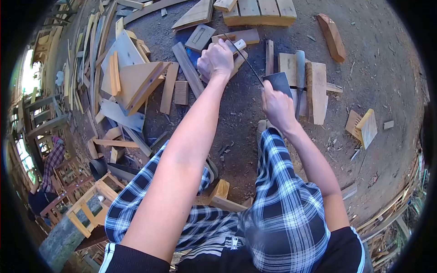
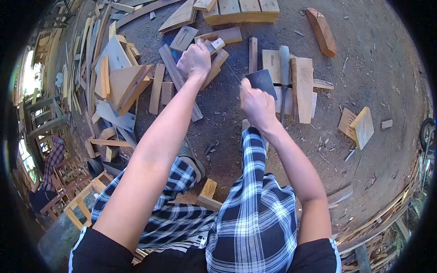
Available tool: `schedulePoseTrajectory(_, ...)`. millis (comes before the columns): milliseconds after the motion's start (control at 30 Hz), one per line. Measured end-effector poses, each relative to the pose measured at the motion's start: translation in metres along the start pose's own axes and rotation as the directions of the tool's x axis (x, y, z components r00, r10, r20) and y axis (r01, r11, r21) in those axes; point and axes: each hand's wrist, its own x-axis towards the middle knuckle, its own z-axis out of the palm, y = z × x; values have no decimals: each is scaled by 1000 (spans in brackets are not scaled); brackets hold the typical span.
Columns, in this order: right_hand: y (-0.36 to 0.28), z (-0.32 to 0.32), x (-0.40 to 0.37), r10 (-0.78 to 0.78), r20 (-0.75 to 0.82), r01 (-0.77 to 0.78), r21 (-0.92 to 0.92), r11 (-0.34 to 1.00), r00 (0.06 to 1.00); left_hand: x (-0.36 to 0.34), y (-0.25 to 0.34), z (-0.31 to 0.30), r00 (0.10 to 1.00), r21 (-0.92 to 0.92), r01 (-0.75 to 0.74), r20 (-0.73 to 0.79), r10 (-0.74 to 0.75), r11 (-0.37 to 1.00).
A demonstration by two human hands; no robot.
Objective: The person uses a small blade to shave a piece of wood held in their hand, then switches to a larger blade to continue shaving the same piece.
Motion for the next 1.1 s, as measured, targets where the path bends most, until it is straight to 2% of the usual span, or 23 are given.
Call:
schedulePoseTrajectory(67,-9,-13,19,-18,15,19,-32,999,1000,-2,6,6,1000,-43,-23,3,23,999)
schedulePoseTrajectory(100,-29,7,47,-55,-20,56,58,997,998,15,-9,-12,997,38,-48,-57,50,998)
schedulePoseTrajectory(167,-30,16,77,-124,-152,125,-7,992,981,8,-4,-7,1000,33,-17,-8,18,999)
schedulePoseTrajectory(300,-22,14,65,-116,-143,112,-31,993,983,0,4,-9,999,42,-46,6,46,998)
schedulePoseTrajectory(367,-25,11,47,-68,-106,74,47,996,992,-7,0,-8,967,64,-242,-72,246,968)
schedulePoseTrajectory(400,-24,17,49,-64,-137,76,83,994,989,-6,-1,-6,961,70,-250,-102,256,966)
schedulePoseTrajectory(533,-18,25,55,-62,-129,69,56,996,990,-5,-3,-4,964,51,-245,-88,249,968)
schedulePoseTrajectory(600,-14,30,62,-92,-152,93,3,996,984,-5,-3,-4,974,8,-190,-124,190,982)
schedulePoseTrajectory(733,-12,26,62,-125,-159,138,77,987,979,-8,5,-12,992,31,-106,-65,108,994)
schedulePoseTrajectory(900,-30,-1,55,-61,-118,60,-10,998,991,-8,3,-8,986,54,-139,-90,143,989)
schedulePoseTrajectory(967,-29,-15,57,-131,-37,126,-100,987,991,-6,2,-5,981,57,-156,-103,162,986)
schedulePoseTrajectory(1000,-31,-17,57,-117,-23,114,-115,987,993,-4,1,-7,957,38,-238,-160,240,971)
schedulePoseTrajectory(1100,-29,-4,53,-85,-67,83,-42,996,994,-8,3,-9,983,58,-153,-98,158,987)
